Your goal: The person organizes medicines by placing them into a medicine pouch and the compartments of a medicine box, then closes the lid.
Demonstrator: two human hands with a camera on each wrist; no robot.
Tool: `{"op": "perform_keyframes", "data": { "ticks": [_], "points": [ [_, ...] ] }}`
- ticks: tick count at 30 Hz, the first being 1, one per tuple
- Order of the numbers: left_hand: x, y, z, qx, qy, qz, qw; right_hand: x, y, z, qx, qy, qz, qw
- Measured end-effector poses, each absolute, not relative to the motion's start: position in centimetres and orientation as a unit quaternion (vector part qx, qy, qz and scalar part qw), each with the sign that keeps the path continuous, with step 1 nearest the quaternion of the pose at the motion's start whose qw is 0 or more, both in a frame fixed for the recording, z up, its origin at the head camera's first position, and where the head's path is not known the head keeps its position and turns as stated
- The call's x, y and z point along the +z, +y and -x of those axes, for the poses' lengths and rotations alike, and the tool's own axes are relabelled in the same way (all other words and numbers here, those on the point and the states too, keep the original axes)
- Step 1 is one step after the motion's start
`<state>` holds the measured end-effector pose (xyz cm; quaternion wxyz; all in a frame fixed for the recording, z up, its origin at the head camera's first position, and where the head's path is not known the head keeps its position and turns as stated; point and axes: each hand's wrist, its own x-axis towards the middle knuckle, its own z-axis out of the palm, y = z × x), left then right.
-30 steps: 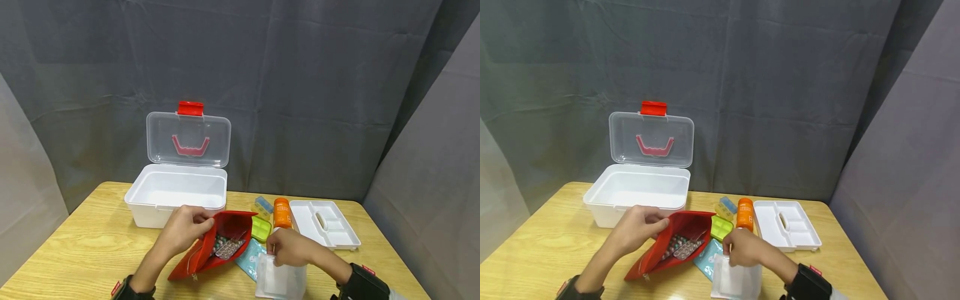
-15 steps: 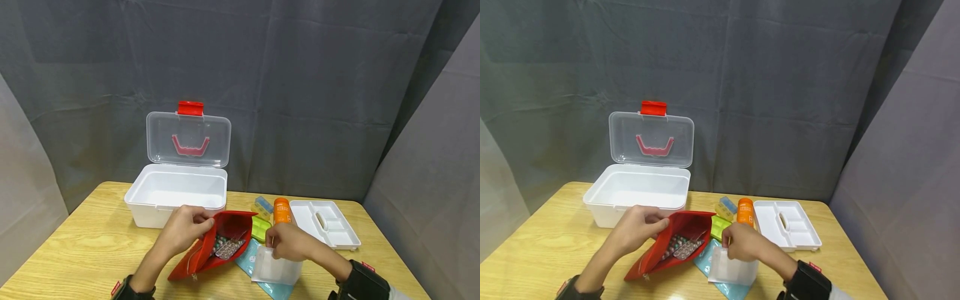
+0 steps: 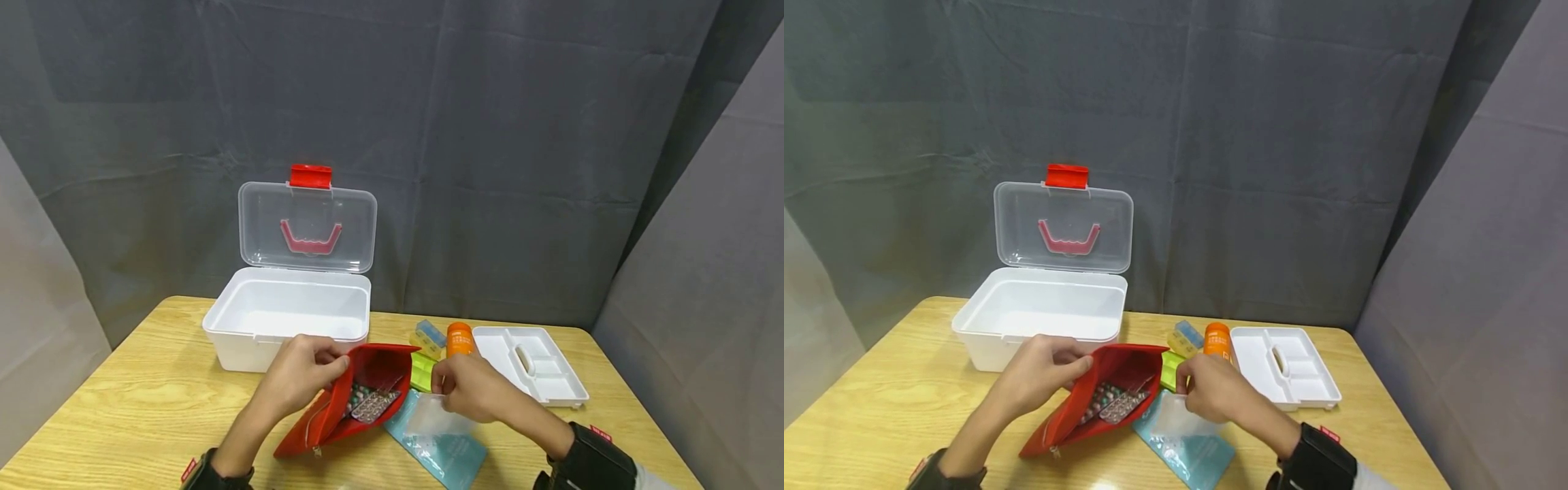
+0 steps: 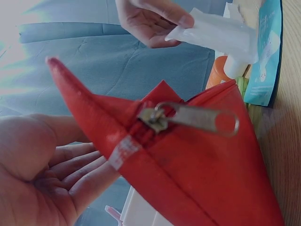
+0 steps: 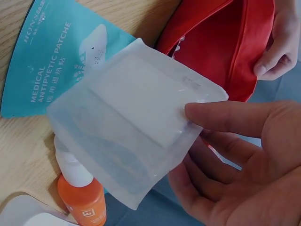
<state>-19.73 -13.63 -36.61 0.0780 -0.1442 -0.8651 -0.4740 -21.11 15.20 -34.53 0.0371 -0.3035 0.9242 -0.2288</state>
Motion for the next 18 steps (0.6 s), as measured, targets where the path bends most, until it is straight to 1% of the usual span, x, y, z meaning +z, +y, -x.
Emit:
{"op": "perform_keyframes", "data": {
  "ticks": [6,9,18],
  "points": [
    [-36.7,-13.7,19.8,-0.476,-0.864,0.143,0.077,-34.1,14.7,21.0,-0.236,0.918,0.318,-0.02],
    [-36.6,-13.7,19.8,-0.475,-0.865,0.142,0.079,-33.7,14.4,21.0,-0.237,0.918,0.315,-0.039],
    [-36.6,-13.7,19.7,-0.476,-0.865,0.141,0.077,-33.1,13.8,20.8,-0.241,0.919,0.308,-0.052]
  ]
}}
